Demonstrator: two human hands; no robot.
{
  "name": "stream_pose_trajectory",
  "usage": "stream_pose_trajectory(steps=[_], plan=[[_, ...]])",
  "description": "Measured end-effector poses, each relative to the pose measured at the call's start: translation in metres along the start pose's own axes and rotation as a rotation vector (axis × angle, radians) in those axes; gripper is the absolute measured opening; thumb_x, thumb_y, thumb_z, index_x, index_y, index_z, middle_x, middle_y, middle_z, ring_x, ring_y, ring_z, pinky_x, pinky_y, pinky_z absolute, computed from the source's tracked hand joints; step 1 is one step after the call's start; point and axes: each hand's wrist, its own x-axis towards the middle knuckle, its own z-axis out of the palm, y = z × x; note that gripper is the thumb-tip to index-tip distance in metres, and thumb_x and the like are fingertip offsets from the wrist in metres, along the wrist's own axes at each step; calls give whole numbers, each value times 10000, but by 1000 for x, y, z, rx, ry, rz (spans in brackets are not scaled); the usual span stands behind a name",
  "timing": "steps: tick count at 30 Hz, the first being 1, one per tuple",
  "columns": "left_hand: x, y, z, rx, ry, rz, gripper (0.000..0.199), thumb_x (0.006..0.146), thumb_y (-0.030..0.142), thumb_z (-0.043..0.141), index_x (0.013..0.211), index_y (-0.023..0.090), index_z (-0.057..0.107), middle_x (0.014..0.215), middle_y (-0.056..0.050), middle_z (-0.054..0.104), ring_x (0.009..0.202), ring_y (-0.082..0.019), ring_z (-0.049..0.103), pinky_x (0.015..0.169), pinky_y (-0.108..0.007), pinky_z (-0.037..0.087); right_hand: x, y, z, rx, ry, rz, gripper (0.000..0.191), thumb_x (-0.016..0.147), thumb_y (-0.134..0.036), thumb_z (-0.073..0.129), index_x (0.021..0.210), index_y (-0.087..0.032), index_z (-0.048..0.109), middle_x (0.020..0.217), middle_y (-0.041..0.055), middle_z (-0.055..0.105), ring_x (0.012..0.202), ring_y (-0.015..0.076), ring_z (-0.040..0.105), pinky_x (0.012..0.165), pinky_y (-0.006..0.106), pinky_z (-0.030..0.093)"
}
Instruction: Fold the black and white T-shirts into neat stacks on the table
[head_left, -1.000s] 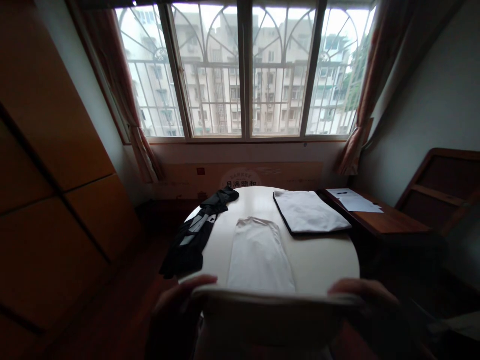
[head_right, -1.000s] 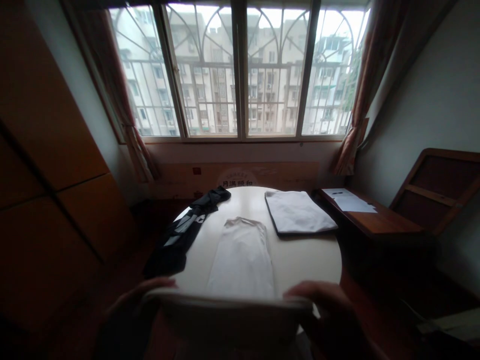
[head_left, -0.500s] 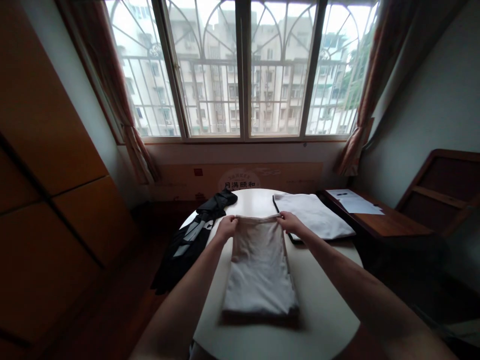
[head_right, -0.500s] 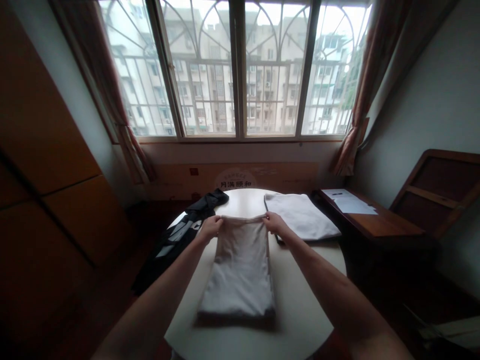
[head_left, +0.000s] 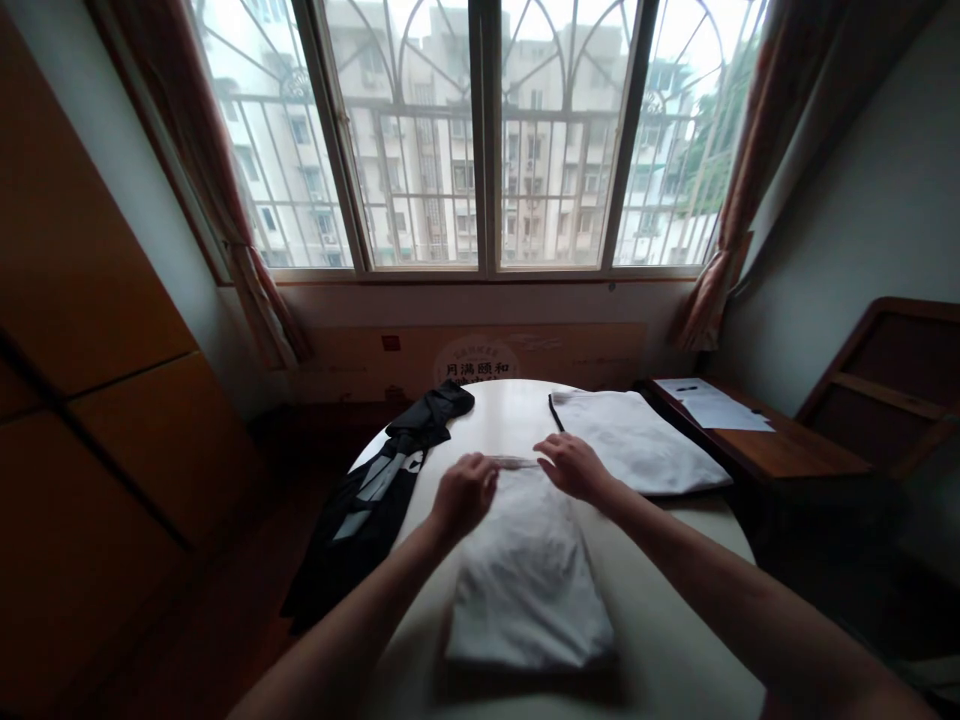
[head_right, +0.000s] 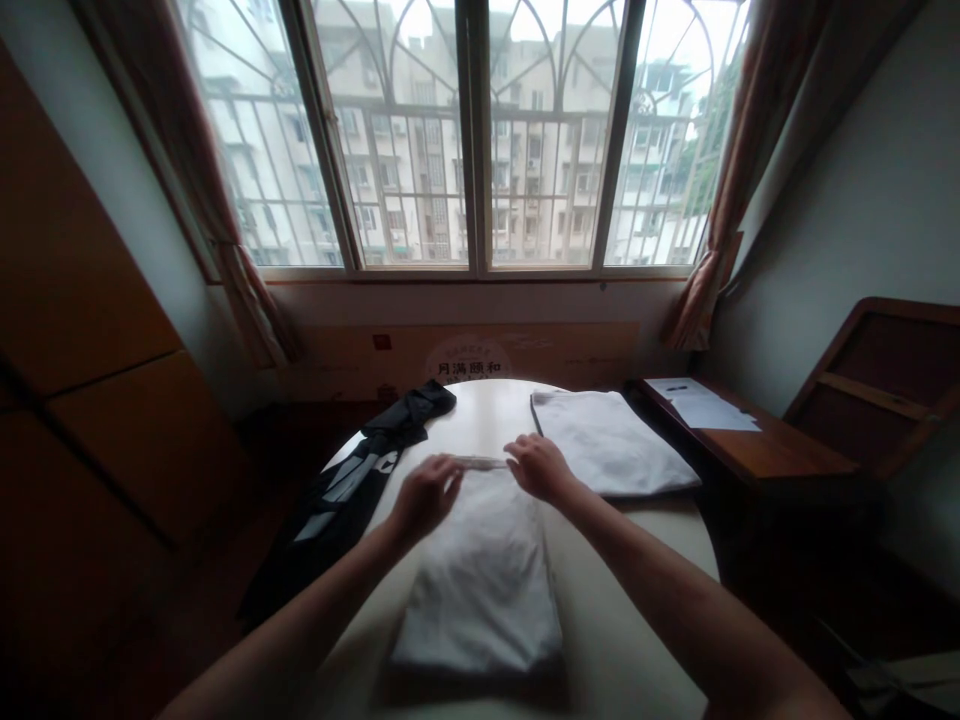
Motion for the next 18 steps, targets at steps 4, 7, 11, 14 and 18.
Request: stream_pose_trajectory(steps=[4, 7, 11, 14, 18], plan=[[-50, 45, 21, 2, -348, 936, 232, 980, 301, 533, 1116, 199, 691, 1154, -83, 709, 1072, -256, 642, 964, -366, 504, -1, -21, 25, 214, -94, -586, 453, 991, -319, 504, 1428, -215, 560, 1467, 116, 559, 1393, 255, 472, 1166, 458, 351], [-67, 62, 34, -17, -445, 1143, 439, 1014, 339, 487, 1398, 131, 537, 1473, -132, 543, 1351, -284, 501, 1158, -405, 388, 7, -30, 48, 208, -289, -638, 611, 990, -425, 513, 1556, -225, 399, 1607, 125, 371, 1517, 307, 269, 1216, 533, 238], [-73, 63, 32, -67, -537, 1041, 511, 1026, 376, 400, 1502, 195, 436, 1591, -106, 401, 1478, -296, 352, 1239, -490, 255, 29, -25, 62, 179, -372, -616, 674, 997, -560, 460, 1594, -289, 305, 1665, 83, 233, 1555, 283, 136, 1251, 508, 112], [-75, 59, 31, -102, -544, 1038, 495, 1039, 377, 363, 1495, 204, 453, 1595, -96, 394, 1494, -273, 320, 1256, -488, 201, 50, -14, 65, 136, -391, -539, 649, 1016, -573, 397, 1602, -330, 259, 1675, 68, 195, 1555, 296, 135, 1242, 546, 94], [-78, 53, 39, -117, -471, 1067, 474, 1049, 326, 333, 1488, 203, 458, 1607, -67, 371, 1516, -248, 260, 1277, -462, 110, 70, -6, 69, 78, -403, -449, 598, 1026, -566, 373, 1584, -363, 303, 1671, 82, 209, 1540, 361, 160, 1208, 622, 118]])
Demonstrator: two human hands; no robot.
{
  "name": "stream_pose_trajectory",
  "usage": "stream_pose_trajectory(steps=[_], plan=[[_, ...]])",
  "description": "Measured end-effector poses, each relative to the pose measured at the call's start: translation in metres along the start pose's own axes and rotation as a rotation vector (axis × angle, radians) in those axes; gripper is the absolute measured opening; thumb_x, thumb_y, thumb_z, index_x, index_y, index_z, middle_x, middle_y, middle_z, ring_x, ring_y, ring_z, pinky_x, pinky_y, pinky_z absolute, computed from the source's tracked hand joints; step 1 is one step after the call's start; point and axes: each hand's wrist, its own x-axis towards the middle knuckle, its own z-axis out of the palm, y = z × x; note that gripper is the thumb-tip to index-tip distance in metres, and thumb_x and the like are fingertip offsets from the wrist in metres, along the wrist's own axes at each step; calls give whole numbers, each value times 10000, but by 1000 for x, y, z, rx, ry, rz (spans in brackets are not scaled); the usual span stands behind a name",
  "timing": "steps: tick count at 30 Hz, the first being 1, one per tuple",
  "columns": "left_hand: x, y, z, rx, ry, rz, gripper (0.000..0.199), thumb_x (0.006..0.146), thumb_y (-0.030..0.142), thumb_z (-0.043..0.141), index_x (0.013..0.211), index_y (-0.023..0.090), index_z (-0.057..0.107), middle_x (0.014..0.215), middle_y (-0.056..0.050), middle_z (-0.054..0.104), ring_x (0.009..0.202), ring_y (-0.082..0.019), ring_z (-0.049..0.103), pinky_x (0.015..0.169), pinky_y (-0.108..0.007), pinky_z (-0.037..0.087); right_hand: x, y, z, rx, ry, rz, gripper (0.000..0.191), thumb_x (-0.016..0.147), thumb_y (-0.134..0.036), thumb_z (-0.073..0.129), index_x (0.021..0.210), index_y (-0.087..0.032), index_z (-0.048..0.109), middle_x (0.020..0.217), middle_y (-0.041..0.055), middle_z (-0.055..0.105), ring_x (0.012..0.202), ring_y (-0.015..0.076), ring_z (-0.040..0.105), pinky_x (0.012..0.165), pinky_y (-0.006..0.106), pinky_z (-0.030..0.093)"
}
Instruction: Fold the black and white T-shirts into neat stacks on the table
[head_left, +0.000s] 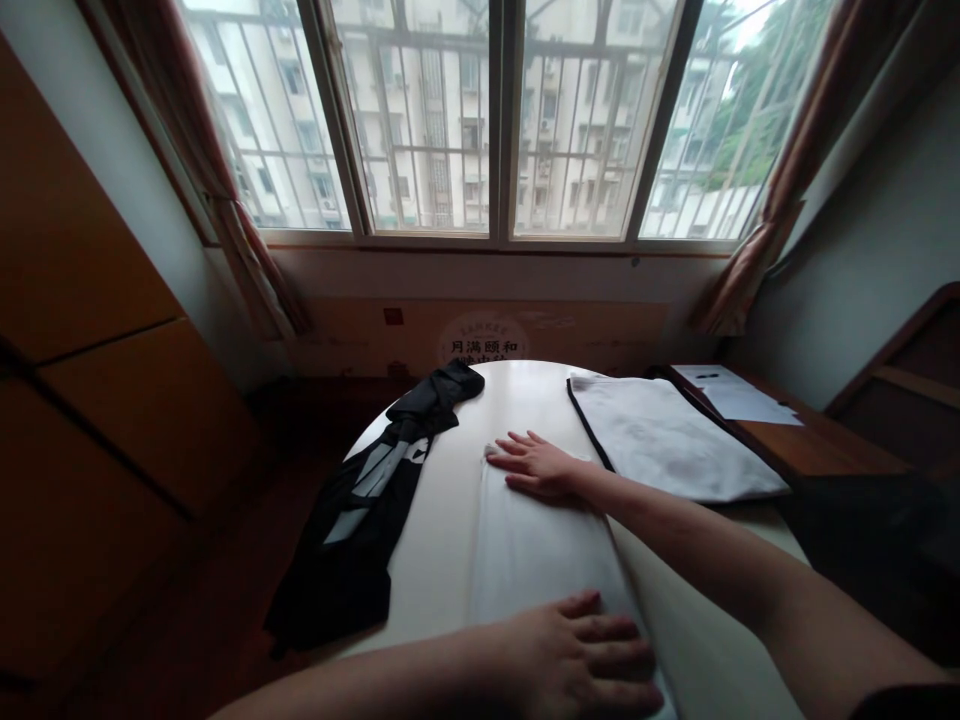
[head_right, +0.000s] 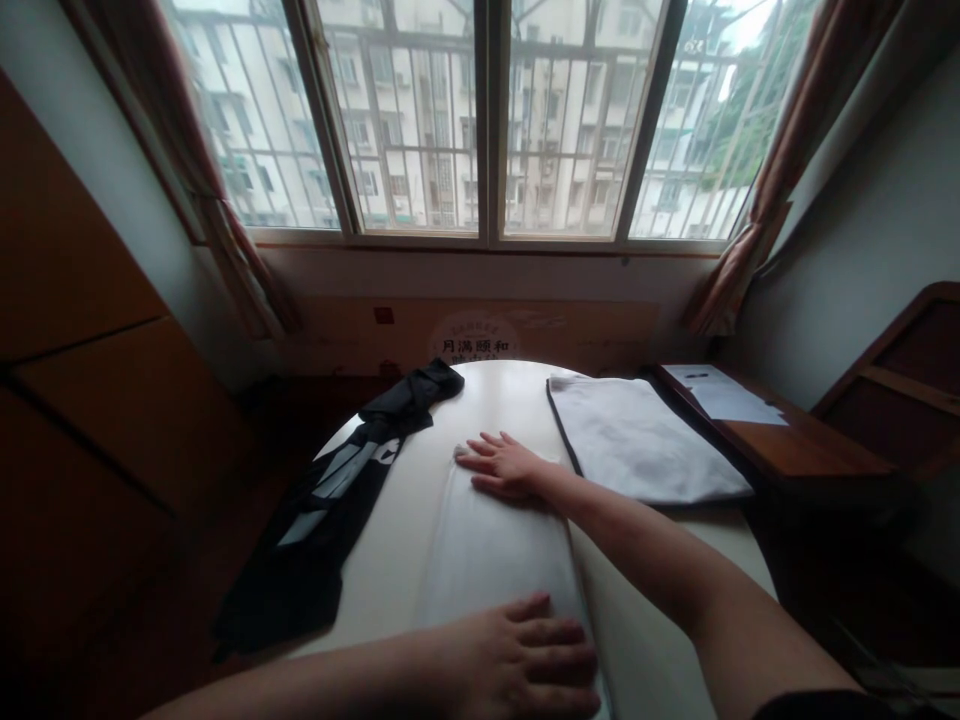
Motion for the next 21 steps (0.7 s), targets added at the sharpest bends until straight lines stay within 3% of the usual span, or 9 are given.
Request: stream_pose_trajectory(steps=[7, 14, 17, 21], plan=[[1, -4, 8, -84, -26, -12, 552, 1018, 422, 359, 1504, 174, 439, 1607, -121, 359, 1495, -298, 308, 1266, -498, 111, -2, -5, -6, -99, 44, -24, 549, 1039, -509, 372, 1561, -341, 370, 1645, 120, 287, 1529, 363, 204, 1185, 663, 121], [4, -5, 6, -87, -17, 14, 619, 980, 488, 397, 1503, 159, 440, 1583, -133, 404, 1478, -322, 345, 1250, -512, 185, -11, -47, -17, -216, 194, -324, 407, 1005, -353, 468, 1354, -231, 637, 1574, 91, 434, 1526, 284, 252, 1254, 552, 69], [5, -4, 5, -77, -4, 28, 629, 981, 494, 390, 1497, 138, 446, 1582, -146, 403, 1486, -326, 328, 1255, -497, 170, -14, -69, -8, -137, 157, -423, 520, 1003, -421, 472, 1468, -194, 526, 1586, 89, 415, 1534, 263, 233, 1270, 498, 87], [4, -4, 9, -74, 36, 41, 633, 996, 506, 357, 1496, 126, 440, 1586, -165, 390, 1495, -331, 306, 1254, -505, 142, 0, -61, 8, -18, 35, -274, 710, 1014, -522, 423, 1589, -122, 307, 1631, 158, 292, 1534, 295, 225, 1257, 497, 157]])
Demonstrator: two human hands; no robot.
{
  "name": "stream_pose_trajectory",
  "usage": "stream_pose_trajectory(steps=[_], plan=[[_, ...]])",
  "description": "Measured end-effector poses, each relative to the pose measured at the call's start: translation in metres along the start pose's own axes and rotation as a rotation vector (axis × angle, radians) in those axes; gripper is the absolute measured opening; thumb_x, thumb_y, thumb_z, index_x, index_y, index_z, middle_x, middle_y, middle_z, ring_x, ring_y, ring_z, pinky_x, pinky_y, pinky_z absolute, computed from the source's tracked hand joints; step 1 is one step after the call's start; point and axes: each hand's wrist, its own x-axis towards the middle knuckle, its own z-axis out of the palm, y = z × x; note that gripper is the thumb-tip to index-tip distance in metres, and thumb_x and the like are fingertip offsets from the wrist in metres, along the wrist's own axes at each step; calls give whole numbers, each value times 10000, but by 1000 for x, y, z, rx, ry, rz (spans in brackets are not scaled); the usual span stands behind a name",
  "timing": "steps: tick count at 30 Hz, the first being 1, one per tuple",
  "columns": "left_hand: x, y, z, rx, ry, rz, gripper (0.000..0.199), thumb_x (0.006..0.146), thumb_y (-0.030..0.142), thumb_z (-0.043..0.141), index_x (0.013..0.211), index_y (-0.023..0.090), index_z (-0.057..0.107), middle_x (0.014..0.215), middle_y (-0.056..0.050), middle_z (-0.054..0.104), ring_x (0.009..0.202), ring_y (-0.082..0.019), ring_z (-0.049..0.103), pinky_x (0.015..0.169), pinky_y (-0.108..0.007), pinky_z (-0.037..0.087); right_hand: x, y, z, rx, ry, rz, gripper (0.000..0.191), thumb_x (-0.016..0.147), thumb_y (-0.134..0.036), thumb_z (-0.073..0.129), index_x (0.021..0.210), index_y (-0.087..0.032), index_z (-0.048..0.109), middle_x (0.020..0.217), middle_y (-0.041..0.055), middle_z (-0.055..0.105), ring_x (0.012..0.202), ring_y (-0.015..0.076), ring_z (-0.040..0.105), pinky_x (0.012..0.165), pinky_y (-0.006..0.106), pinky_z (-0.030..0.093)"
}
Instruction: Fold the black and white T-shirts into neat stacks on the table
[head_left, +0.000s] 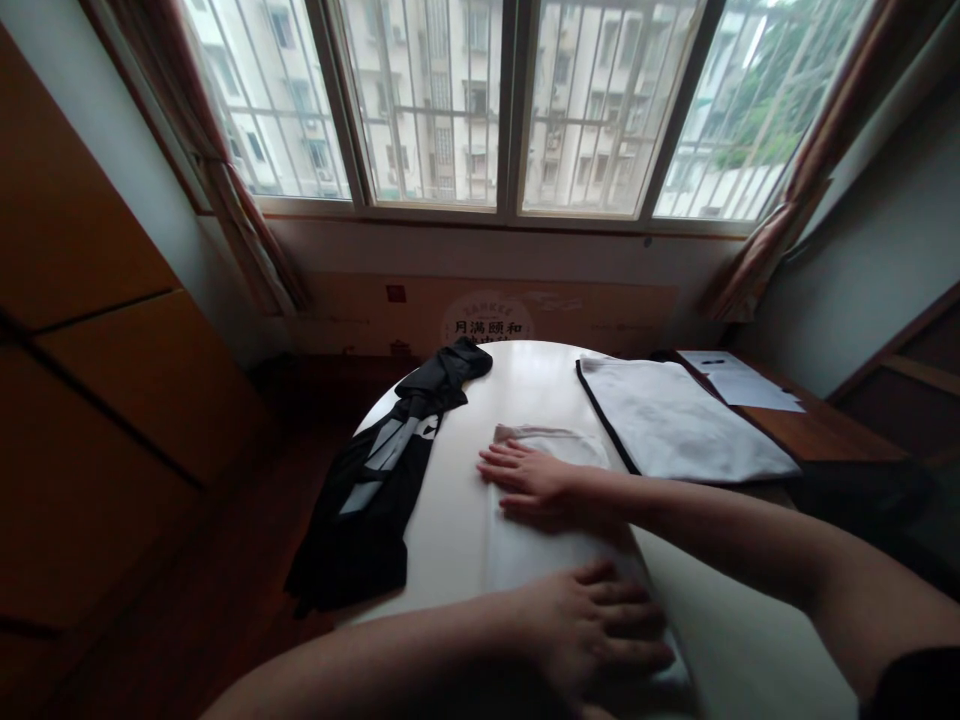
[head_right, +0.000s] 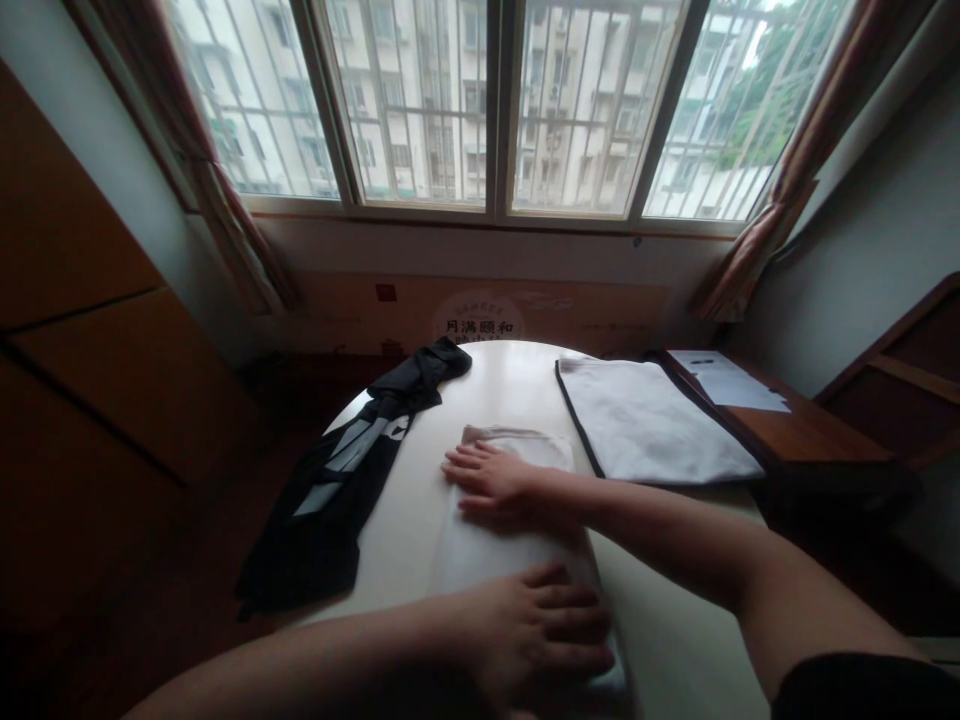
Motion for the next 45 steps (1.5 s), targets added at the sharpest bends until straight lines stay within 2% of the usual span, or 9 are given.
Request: stream_pose_trajectory(steps=[6, 14, 18, 21, 24, 27, 38, 42, 45], plan=[[-1, 0, 4, -32, 7, -19, 655, 997, 532, 346, 1514, 136, 410, 1592, -162, 381, 1502, -321, 295, 1256, -517, 111, 20, 56, 4, 13, -43, 131, 732, 1019, -565, 390, 1614, -168, 236, 1658, 117, 220, 1550, 289, 161, 1267, 484, 117], [3, 4, -10, -106, -10, -43, 633, 972, 565, 436, 1484, 194, 470, 1567, -135, 430, 1489, -331, 319, 1240, -551, 159, 25, 63, 2, -12, -27, 115, 684, 1038, -543, 352, 1613, -191, 237, 1665, 92, 214, 1553, 280, 150, 1268, 496, 103], [5, 6, -15, -134, -19, -41, 694, 977, 611, 392, 1497, 155, 445, 1560, -168, 430, 1479, -347, 333, 1234, -556, 171, 14, 45, -17, -29, 8, 151, 648, 1048, -467, 368, 1609, -166, 247, 1658, 111, 232, 1555, 286, 134, 1265, 529, 86], [5, 6, -14, -137, -17, -33, 687, 983, 593, 396, 1508, 152, 425, 1566, -162, 422, 1484, -344, 325, 1244, -528, 168, -17, 11, -26, 7, 74, 210, 669, 1044, -465, 387, 1620, -177, 207, 1665, 110, 205, 1561, 284, 92, 1263, 540, 89], [4, 4, -10, -134, -7, -34, 663, 991, 560, 413, 1528, 170, 397, 1572, -147, 419, 1484, -344, 326, 1250, -500, 175, -56, -27, -18, 75, 49, 189, 700, 1016, -471, 463, 1620, -219, 216, 1657, 112, 229, 1557, 289, 120, 1258, 544, 126], [4, 3, -9, -146, -33, -31, 639, 987, 547, 444, 1506, 174, 443, 1572, -151, 418, 1462, -351, 367, 1240, -466, 227, -83, -42, -3, 120, -45, 153, 677, 1003, -467, 495, 1608, -280, 256, 1648, 101, 259, 1543, 319, 175, 1236, 591, 150], [1, 4, -14, -220, -56, -59, 611, 987, 544, 449, 1507, 223, 455, 1632, -122, 314, 1517, -314, 244, 1262, -498, 102, -64, 41, -11, 49, -76, 278, 632, 1039, -519, 373, 1606, -277, 233, 1668, 76, 187, 1553, 303, 135, 1239, 572, 105], [3, 5, -16, -218, -59, -64, 638, 985, 573, 423, 1508, 208, 453, 1619, -143, 335, 1513, -321, 254, 1260, -497, 108, -59, 49, -14, 41, -95, 326, 678, 1036, -526, 363, 1622, -242, 176, 1672, 67, 189, 1551, 310, 141, 1245, 545, 132], [3, 4, -14, -163, -47, -47, 626, 977, 551, 442, 1495, 201, 474, 1600, -141, 374, 1495, -327, 304, 1255, -490, 151, -52, 37, -14, -45, -67, 325, 654, 1028, -488, 389, 1611, -222, 255, 1648, 87, 277, 1540, 329, 183, 1242, 581, 75]])
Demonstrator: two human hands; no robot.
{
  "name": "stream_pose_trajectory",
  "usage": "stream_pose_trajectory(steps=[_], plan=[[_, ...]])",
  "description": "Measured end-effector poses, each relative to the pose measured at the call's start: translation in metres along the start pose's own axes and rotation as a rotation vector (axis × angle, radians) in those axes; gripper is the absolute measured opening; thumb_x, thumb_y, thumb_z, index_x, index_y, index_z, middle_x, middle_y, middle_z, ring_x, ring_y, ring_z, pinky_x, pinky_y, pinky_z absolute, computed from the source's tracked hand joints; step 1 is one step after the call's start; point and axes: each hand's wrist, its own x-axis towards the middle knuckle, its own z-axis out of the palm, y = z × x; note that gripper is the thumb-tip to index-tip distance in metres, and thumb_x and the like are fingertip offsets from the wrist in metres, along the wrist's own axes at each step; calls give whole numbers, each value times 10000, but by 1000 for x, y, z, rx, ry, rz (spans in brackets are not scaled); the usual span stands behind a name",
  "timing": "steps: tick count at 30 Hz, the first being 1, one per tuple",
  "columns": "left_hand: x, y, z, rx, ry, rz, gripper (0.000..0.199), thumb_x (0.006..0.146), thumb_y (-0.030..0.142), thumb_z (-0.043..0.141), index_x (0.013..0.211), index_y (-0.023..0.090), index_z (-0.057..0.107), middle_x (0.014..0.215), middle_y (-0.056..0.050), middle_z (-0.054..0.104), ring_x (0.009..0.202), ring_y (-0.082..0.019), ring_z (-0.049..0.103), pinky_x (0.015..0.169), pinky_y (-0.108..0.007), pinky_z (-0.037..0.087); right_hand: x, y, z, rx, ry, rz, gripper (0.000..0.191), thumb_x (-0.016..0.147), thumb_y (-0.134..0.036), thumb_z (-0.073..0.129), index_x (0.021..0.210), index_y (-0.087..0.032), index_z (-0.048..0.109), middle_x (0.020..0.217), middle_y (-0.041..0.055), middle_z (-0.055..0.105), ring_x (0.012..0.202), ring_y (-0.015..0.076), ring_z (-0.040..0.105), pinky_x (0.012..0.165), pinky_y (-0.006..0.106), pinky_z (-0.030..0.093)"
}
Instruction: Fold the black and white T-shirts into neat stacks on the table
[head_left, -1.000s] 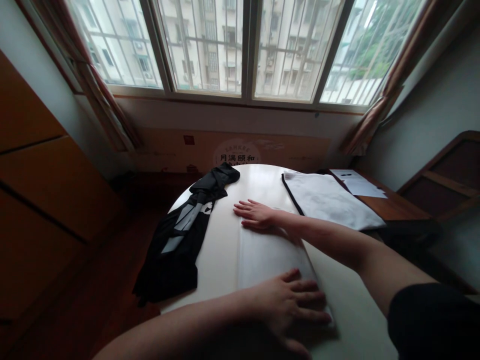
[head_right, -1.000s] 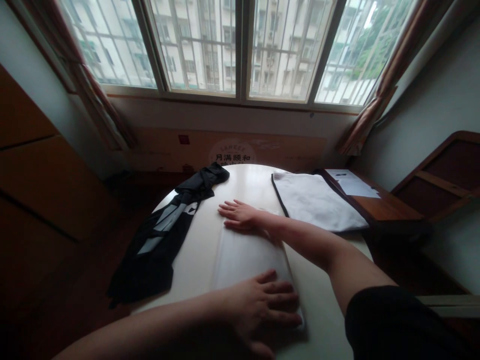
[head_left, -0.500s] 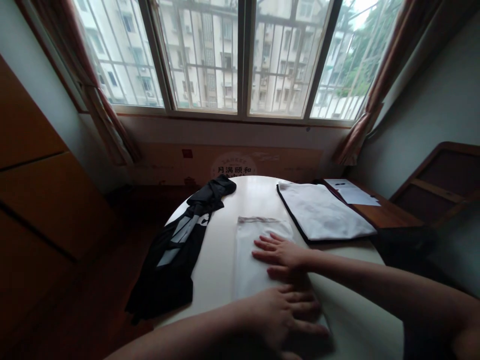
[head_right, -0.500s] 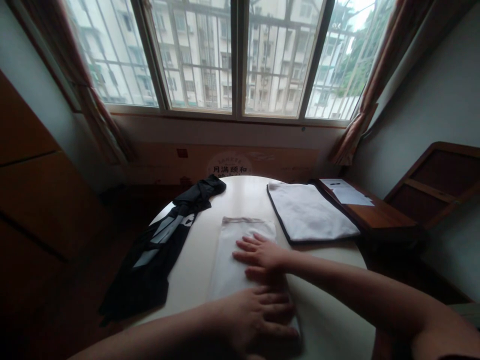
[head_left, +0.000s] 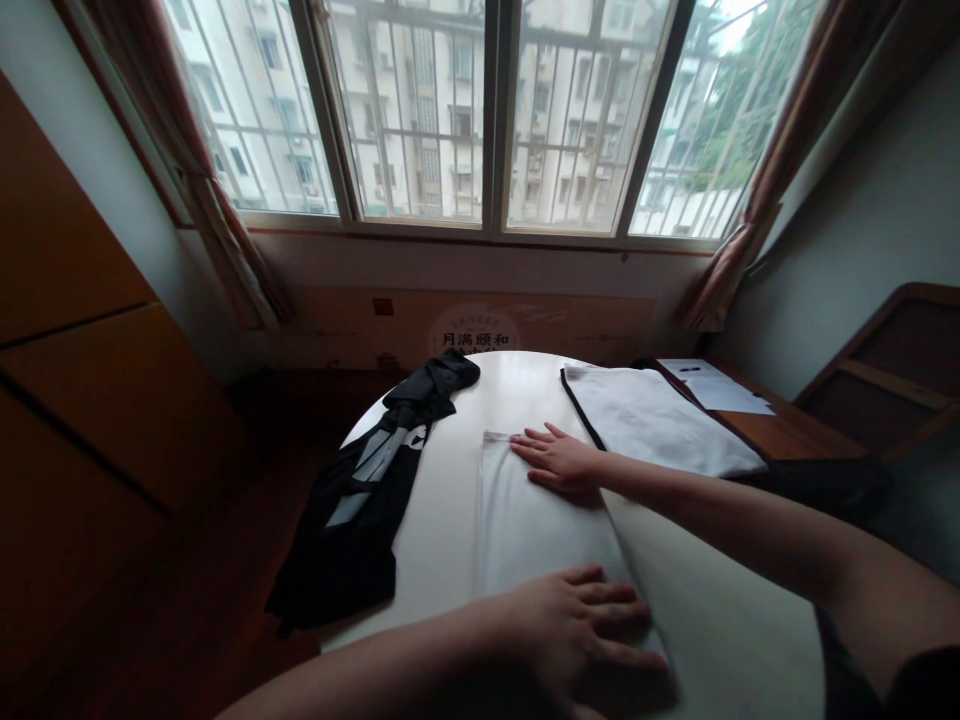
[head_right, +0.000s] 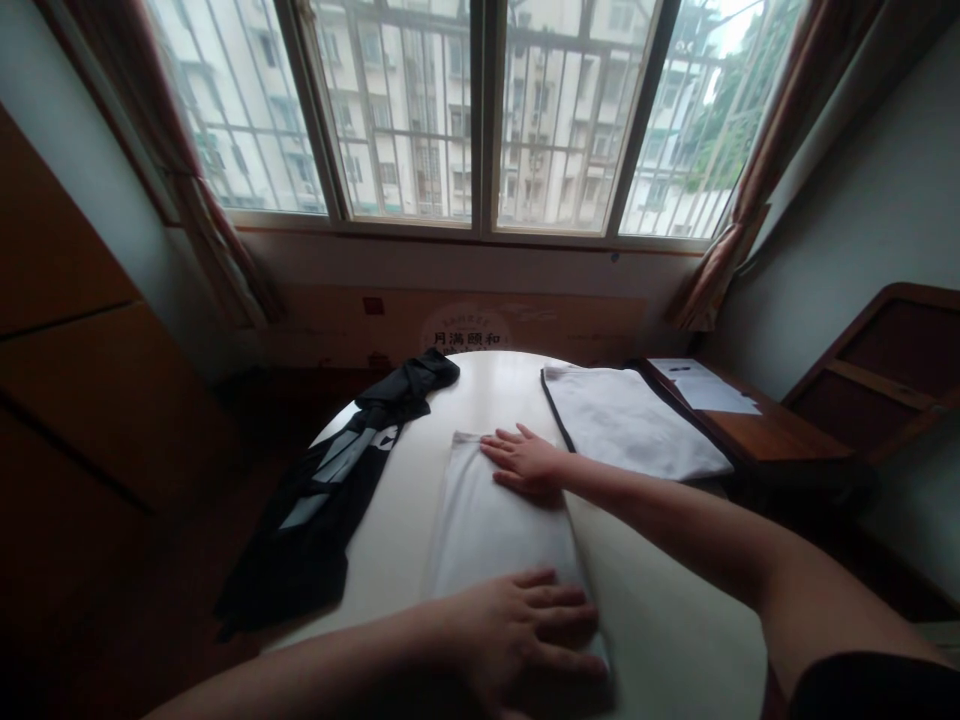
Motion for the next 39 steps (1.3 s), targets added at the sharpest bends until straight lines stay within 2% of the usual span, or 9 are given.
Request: stream_pose_trajectory(steps=[7, 11, 15, 20, 23, 26, 30, 34, 39], plan=[[-3, -6, 9, 135, 6, 38, 560, 993, 418, 441, 1517, 223, 425, 1616, -125, 351, 1500, -305, 300, 1244, -463, 203, 22, -46, 8, 60, 47, -118, 728, 1005, -507, 435, 1608, -142, 255, 1653, 130, 243, 1550, 306, 153, 1259, 519, 99], [-5, -7, 12, 177, 58, 41, 523, 1006, 326, 403, 1520, 228, 416, 1608, -118, 369, 1502, -281, 301, 1247, -449, 200, 44, -26, 6, 88, 19, -75, 716, 1015, -544, 387, 1614, -182, 234, 1661, 110, 217, 1552, 308, 139, 1254, 543, 91], [-5, -8, 18, 189, 76, 51, 559, 995, 422, 452, 1515, 221, 422, 1602, -129, 375, 1499, -295, 309, 1251, -461, 182, 63, -3, 8, 54, 38, -18, 703, 1022, -555, 358, 1613, -194, 241, 1657, 117, 233, 1546, 326, 158, 1235, 582, 132], [-2, -3, 11, 180, 90, 46, 681, 929, 570, 528, 1489, 189, 460, 1582, -146, 400, 1487, -319, 328, 1232, -483, 231, 60, -12, -2, 7, 164, 7, 616, 1035, -450, 397, 1592, -203, 309, 1659, 135, 227, 1547, 318, 160, 1236, 589, 105], [1, 12, -13, 190, 74, 3, 559, 899, 525, 601, 1337, 177, 609, 1486, -149, 524, 1379, -337, 479, 1181, -487, 326, 30, -31, -19, 63, 431, 75, 574, 1035, -388, 418, 1570, -192, 355, 1643, 151, 273, 1545, 312, 180, 1230, 602, 143], [-5, 36, -45, 155, 12, -214, 265, 852, 410, 691, 991, 188, 734, 1075, -90, 739, 986, -281, 686, 1004, -437, 484, -26, -62, -33, 155, 628, 92, 499, 1015, -347, 472, 1497, -219, 472, 1582, 138, 410, 1511, 299, 290, 1212, 589, 244], [-34, 74, -67, 86, 131, -653, 230, 772, 294, 781, 984, 226, 727, 979, -45, 733, 931, -267, 669, 932, -429, 508, -117, -119, -24, 235, 523, 111, 404, 959, -346, 590, 1356, -272, 614, 1502, 98, 522, 1421, 274, 441, 1162, 503, 386], [-73, 98, -43, 46, 315, -838, 419, 732, 165, 785, 1130, 255, 688, 1235, -50, 667, 1163, -281, 596, 1040, -439, 474, -177, -167, 18, 268, 316, 205, 580, 852, -311, 711, 1414, -348, 571, 1560, 70, 457, 1408, 303, 455, 1130, 501, 426], [-98, 91, -1, 150, 392, -841, 369, 768, 29, 633, 1063, 243, 686, 1291, -69, 645, 1226, -283, 576, 1038, -452, 502, -194, -186, 59, 255, 299, 408, 512, 842, -287, 677, 1350, -337, 635, 1579, 69, 430, 1408, 338, 449, 1129, 549, 405]])
